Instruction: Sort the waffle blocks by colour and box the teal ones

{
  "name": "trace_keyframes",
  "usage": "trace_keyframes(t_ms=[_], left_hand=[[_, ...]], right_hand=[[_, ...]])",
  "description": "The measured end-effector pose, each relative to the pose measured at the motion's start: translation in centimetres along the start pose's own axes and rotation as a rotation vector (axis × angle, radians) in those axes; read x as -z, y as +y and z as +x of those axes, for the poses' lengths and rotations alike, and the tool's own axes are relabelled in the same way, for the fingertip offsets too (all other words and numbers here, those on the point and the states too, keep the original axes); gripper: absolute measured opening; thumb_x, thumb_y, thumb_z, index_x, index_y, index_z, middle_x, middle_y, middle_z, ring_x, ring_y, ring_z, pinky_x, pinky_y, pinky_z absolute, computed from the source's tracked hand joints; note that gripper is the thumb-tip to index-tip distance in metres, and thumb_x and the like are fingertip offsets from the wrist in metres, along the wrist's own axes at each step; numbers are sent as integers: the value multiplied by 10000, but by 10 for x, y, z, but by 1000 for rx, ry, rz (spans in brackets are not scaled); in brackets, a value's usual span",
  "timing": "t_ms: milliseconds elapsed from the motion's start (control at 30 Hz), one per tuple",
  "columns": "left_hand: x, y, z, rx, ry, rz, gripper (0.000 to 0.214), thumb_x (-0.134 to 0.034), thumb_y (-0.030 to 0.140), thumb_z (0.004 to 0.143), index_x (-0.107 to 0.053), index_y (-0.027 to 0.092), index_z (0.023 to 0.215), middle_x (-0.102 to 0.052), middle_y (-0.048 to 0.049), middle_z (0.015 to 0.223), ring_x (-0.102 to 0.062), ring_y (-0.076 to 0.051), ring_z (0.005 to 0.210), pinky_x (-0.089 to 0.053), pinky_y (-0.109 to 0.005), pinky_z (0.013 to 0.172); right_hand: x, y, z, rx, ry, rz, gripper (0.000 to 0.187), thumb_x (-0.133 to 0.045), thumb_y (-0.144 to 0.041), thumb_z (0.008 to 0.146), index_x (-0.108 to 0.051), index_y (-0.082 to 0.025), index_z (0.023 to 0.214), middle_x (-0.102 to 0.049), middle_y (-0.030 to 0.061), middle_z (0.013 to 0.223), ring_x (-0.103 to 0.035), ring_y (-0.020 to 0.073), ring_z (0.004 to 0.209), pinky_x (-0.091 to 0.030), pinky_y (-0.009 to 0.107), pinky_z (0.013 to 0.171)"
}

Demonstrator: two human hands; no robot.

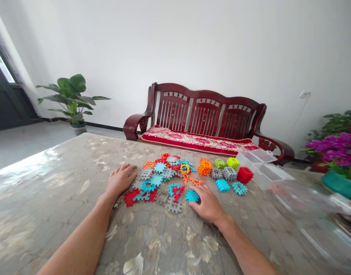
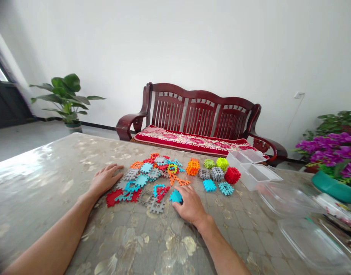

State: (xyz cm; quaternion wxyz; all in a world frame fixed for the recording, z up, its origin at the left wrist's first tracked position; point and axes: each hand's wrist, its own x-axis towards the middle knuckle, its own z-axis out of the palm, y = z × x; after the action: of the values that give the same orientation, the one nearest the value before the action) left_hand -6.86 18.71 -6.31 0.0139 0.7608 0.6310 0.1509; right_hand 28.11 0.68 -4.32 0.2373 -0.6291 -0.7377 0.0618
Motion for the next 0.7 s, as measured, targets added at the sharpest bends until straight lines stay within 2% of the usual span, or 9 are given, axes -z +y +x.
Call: trace_keyframes(t_ms=[133,333,433,567,700], left_hand=[[1,0,2,24,-7,-14,493,-409,460,906,-618,306,1325,-546,-63,1472,-520,-288,1330,-380,-456,1115],[4,-1,3,42,-21,-38,485,-393,453,906,-625,320,1311,-554,-46,1466,-528,-288,1325,-397,-449,1105],[3,-2,4,43,-11,-50,486,-398,452,901,-630,314,1305,-554,-52,1467,-530,-286,1322,-399,-448,1103],[-1,-4,5,39,12,-56,470,-414,443,894,-643,322,1286,-571,-46,1451,-553,-278,1293,-401,-437,1099],[-4,-7,6,12,25,-55,478,-412,440,895,-643,303,1290,-580,-57,1440,-529,-279,1323,-401,-437,1103]], right_hand=[[0,2,-1,-46,45,-50,493,-654,-227,783,-652,-200,1275,-689,102,1228,-595,267,1151,-446,416,1039],[9,2,-5,-111,9,-162,524,-616,-205,776,-621,-201,1301,-687,117,1208,-602,285,1149,-452,396,1011],[12,-1,-4,-128,10,-210,487,-600,-202,759,-638,-204,1245,-705,106,1129,-625,278,1089,-468,374,961],[12,-4,-4,-176,3,-200,462,-612,-202,716,-642,-207,1177,-717,89,1072,-647,267,1010,-477,353,895],[16,1,-3,-245,-6,-154,521,-635,-225,696,-614,-202,1216,-722,74,1023,-662,257,962,-483,331,831]])
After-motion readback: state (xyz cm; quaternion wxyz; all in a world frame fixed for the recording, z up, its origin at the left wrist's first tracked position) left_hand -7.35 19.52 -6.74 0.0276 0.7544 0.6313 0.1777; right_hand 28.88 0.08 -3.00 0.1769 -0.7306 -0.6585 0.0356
